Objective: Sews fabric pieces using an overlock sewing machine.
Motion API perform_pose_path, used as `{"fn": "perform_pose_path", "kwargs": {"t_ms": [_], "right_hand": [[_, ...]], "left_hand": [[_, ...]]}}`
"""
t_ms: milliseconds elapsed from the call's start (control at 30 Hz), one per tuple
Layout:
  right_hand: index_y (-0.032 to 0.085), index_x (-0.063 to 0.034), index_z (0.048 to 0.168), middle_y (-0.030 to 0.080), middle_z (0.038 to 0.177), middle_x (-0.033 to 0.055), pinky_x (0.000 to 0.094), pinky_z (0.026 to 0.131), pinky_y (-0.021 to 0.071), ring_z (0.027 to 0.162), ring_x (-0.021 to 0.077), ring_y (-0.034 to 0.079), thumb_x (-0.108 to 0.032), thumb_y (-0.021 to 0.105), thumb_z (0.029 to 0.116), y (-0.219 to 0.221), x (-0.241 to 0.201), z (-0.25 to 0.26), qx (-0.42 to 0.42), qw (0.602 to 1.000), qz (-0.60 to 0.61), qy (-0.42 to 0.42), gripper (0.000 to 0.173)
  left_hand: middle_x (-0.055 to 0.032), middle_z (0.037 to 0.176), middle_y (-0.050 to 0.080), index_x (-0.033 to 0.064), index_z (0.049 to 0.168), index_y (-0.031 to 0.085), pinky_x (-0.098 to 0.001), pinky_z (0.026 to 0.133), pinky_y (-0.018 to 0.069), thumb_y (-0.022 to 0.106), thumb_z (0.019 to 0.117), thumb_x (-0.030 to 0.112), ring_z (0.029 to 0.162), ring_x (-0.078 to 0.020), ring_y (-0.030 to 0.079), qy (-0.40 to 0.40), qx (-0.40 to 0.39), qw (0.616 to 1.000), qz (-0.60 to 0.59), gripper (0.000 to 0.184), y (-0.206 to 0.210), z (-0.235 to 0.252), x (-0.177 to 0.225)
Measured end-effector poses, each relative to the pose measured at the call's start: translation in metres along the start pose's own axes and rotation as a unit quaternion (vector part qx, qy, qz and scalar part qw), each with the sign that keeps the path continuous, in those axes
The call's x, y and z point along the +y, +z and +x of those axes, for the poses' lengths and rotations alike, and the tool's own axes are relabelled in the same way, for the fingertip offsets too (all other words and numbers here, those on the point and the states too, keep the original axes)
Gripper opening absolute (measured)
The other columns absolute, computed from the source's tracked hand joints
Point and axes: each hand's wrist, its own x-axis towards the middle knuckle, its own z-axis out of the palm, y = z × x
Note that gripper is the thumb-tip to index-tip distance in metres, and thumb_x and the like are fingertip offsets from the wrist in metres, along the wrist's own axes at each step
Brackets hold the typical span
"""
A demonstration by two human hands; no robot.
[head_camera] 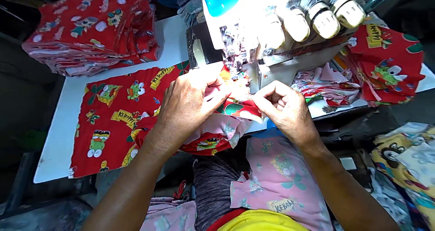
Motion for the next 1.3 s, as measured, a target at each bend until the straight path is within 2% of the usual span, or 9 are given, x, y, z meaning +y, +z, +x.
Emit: {"fn": "perform_pose_path", "kwargs": {"t_ms": [467, 700, 767, 867, 967, 1033, 1167, 1233, 1300], "right_hand": [[0.064, -0.0089, 0.099, 0.061, 0.076, -0.0013, 0.0143, 0.047, 0.0457, 0.056, 0.0020, 0.055, -0.009, 0.067, 0.0953, 0.005, 0.003, 0.000, 0.022, 1.000, -0.008, 0.008, 0.004], [0.064, -0.0092, 0.097, 0.062, 0.077, -0.0010, 0.0145, 0.048, 0.0452, 0.057, 0.0024, 0.055, -0.008, 0.070, 0.0931, 0.006, 0.005, 0.001, 0.018, 1.000, -0.010, 0.008, 0.007], [0.064, -0.0094, 0.096, 0.062, 0.076, -0.0008, 0.0148, 0.047, 0.0448, 0.056, 0.0027, 0.055, -0.008, 0.071, 0.0927, 0.006, 0.006, 0.001, 0.017, 1.000, -0.011, 0.007, 0.008], [0.062, -0.0071, 0.098, 0.062, 0.076, 0.0009, 0.0153, 0.047, 0.0484, 0.055, 0.0032, 0.057, -0.005, 0.072, 0.0922, 0.006, 0.005, 0.001, 0.021, 1.000, 0.007, -0.001, 0.011], [0.065, -0.0078, 0.110, 0.070, 0.092, 0.0009, 0.0171, 0.061, 0.0570, 0.072, 0.0034, 0.068, -0.005, 0.070, 0.0948, 0.003, -0.003, -0.003, 0.014, 1.000, 0.011, 0.014, 0.016], [0.069, -0.0089, 0.114, 0.073, 0.098, -0.0005, 0.0190, 0.069, 0.0590, 0.080, 0.0033, 0.070, -0.007, 0.070, 0.0949, 0.004, -0.008, -0.013, 0.009, 0.999, 0.010, 0.041, 0.020], [0.075, -0.0037, 0.106, 0.073, 0.096, 0.0026, 0.0220, 0.075, 0.0619, 0.084, 0.0069, 0.071, -0.006, 0.073, 0.0913, 0.032, -0.007, -0.039, 0.030, 0.990, 0.101, 0.089, 0.015], [0.075, -0.0035, 0.101, 0.071, 0.096, 0.0025, 0.0205, 0.076, 0.0598, 0.085, 0.0060, 0.069, -0.007, 0.073, 0.0916, 0.048, -0.002, -0.041, 0.082, 0.986, 0.120, 0.081, 0.011], [0.076, -0.0070, 0.101, 0.066, 0.107, 0.0018, 0.0190, 0.081, 0.0559, 0.097, 0.0059, 0.064, -0.011, 0.073, 0.0919, 0.057, 0.006, -0.038, 0.129, 0.984, 0.107, 0.063, 0.010]], "left_hand": [[-0.0048, 0.125, 0.071, 0.0157, 0.092, 0.069, -0.0395, 0.086, 0.0510, 0.055, 0.1014, 0.041, 0.116, -0.0167, 0.066, -0.013, 0.004, 1.000, -0.002, 0.030, 0.003, -0.002, 0.002], [-0.0035, 0.117, 0.072, 0.0167, 0.092, 0.070, -0.0393, 0.082, 0.0506, 0.056, 0.1002, 0.041, 0.108, -0.0162, 0.067, -0.020, 0.001, 1.000, 0.003, 0.029, 0.003, -0.002, 0.002], [-0.0023, 0.107, 0.070, 0.0171, 0.091, 0.068, -0.0400, 0.076, 0.0482, 0.057, 0.0996, 0.040, 0.099, -0.0159, 0.066, -0.028, 0.001, 1.000, -0.008, 0.027, 0.004, -0.001, 0.001], [0.0011, 0.108, 0.070, 0.0182, 0.095, 0.068, -0.0360, 0.079, 0.0483, 0.058, 0.0998, 0.037, 0.098, -0.0097, 0.065, -0.042, -0.023, 0.998, -0.051, 0.022, 0.000, 0.002, 0.002], [0.0021, 0.090, 0.066, 0.0139, 0.110, 0.070, -0.0264, 0.075, 0.0489, 0.064, 0.0975, 0.024, 0.081, -0.0059, 0.060, -0.010, -0.058, 0.995, -0.078, 0.017, -0.010, 0.011, 0.001], [-0.0078, 0.091, 0.067, 0.0064, 0.113, 0.071, -0.0378, 0.077, 0.0504, 0.067, 0.0960, 0.018, 0.083, -0.0184, 0.064, 0.032, -0.074, 0.997, -0.020, 0.021, -0.022, 0.018, 0.007], [-0.0107, 0.081, 0.063, 0.0076, 0.088, 0.073, -0.0461, 0.066, 0.0460, 0.072, 0.0936, 0.026, 0.078, -0.0283, 0.064, 0.052, -0.034, 0.993, 0.096, 0.019, -0.033, 0.026, 0.027], [-0.0083, 0.082, 0.061, 0.0083, 0.084, 0.070, -0.0426, 0.067, 0.0430, 0.073, 0.0913, 0.034, 0.078, -0.0238, 0.062, 0.022, 0.024, 0.997, 0.073, 0.027, -0.024, 0.028, 0.028], [-0.0018, 0.090, 0.060, 0.0111, 0.087, 0.072, -0.0274, 0.075, 0.0425, 0.074, 0.0905, 0.032, 0.084, -0.0099, 0.057, -0.019, 0.083, 0.996, -0.041, 0.021, -0.005, 0.027, 0.020]]}}
